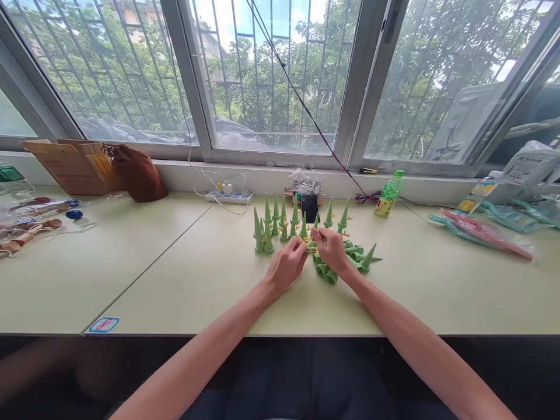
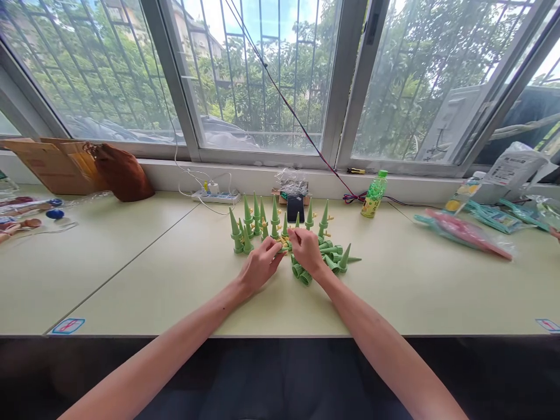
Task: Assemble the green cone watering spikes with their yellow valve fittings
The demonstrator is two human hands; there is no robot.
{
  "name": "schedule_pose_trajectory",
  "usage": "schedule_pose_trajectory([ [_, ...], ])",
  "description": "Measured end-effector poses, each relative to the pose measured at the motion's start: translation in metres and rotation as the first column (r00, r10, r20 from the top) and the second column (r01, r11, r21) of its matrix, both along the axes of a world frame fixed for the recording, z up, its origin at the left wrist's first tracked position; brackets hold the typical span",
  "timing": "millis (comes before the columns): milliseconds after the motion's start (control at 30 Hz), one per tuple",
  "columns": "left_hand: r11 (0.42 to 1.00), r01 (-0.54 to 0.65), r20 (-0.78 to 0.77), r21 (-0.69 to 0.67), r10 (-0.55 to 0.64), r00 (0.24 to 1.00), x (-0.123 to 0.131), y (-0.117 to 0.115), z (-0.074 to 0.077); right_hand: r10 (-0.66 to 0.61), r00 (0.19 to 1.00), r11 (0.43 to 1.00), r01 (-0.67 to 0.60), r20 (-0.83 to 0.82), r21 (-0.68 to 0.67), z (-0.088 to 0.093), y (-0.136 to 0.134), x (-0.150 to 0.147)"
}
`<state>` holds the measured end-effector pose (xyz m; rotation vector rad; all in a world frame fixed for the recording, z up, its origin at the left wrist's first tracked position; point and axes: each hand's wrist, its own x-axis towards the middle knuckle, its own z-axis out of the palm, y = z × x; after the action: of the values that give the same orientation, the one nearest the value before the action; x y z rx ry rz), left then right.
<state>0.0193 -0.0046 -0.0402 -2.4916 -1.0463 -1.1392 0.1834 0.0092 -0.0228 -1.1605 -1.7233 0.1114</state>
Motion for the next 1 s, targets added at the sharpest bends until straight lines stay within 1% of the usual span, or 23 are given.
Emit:
schedule_pose_trajectory([
  [67,0.999,-0.036,-0.047,0.004,0.036,0.998,0.002,-0.001,-0.001,0.001,1.0,1.0,-0.001,-0.012,-0.002,0.001,-0.001,0.0],
  [100,0.998,-0.064,-0.038,-0.004,0.064,0.997,0.002,-0.001,-0.001,0.0,1.0,1.0,0.0,-0.017,-0.004,0.001,-0.002,0.0],
  [167,0.99,-0.135,0.021,-0.048,0.136,0.99,0.001,0.001,0.001,0.004,1.0,1.0,-0.004,-0.024,-0.011,0.002,-0.003,0.0],
  [267,0.957,-0.245,0.125,-0.154,0.265,0.956,-0.006,0.007,0.005,0.026,0.999,0.999,-0.026,-0.029,-0.024,0.003,-0.003,0.0],
  [333,0.931,-0.293,0.164,-0.218,0.33,0.929,-0.01,0.01,0.008,0.04,0.999,0.999,-0.041,-0.032,-0.032,0.003,-0.003,0.0],
  [367,0.923,-0.3,0.171,-0.242,0.345,0.923,-0.012,0.012,0.009,0.043,0.999,0.998,-0.044,-0.033,-0.035,0.003,-0.003,0.0],
  [567,0.904,-0.298,0.17,-0.305,0.359,0.918,-0.013,0.014,0.01,0.055,0.998,0.997,-0.056,-0.022,-0.049,0.002,-0.004,0.0],
  [767,0.874,-0.291,0.185,-0.389,0.383,0.905,-0.013,0.015,0.012,0.066,0.998,0.997,-0.066,-0.001,-0.046,0.0,-0.004,0.0],
  [900,0.872,-0.294,0.201,-0.392,0.393,0.897,-0.012,0.012,0.013,0.063,0.998,0.997,-0.062,0.022,-0.041,0.001,-0.006,-0.001],
  [1000,0.867,-0.316,0.158,-0.385,0.4,0.903,-0.01,0.007,0.015,0.075,0.997,0.996,-0.073,0.032,-0.048,0.004,-0.01,-0.003],
])
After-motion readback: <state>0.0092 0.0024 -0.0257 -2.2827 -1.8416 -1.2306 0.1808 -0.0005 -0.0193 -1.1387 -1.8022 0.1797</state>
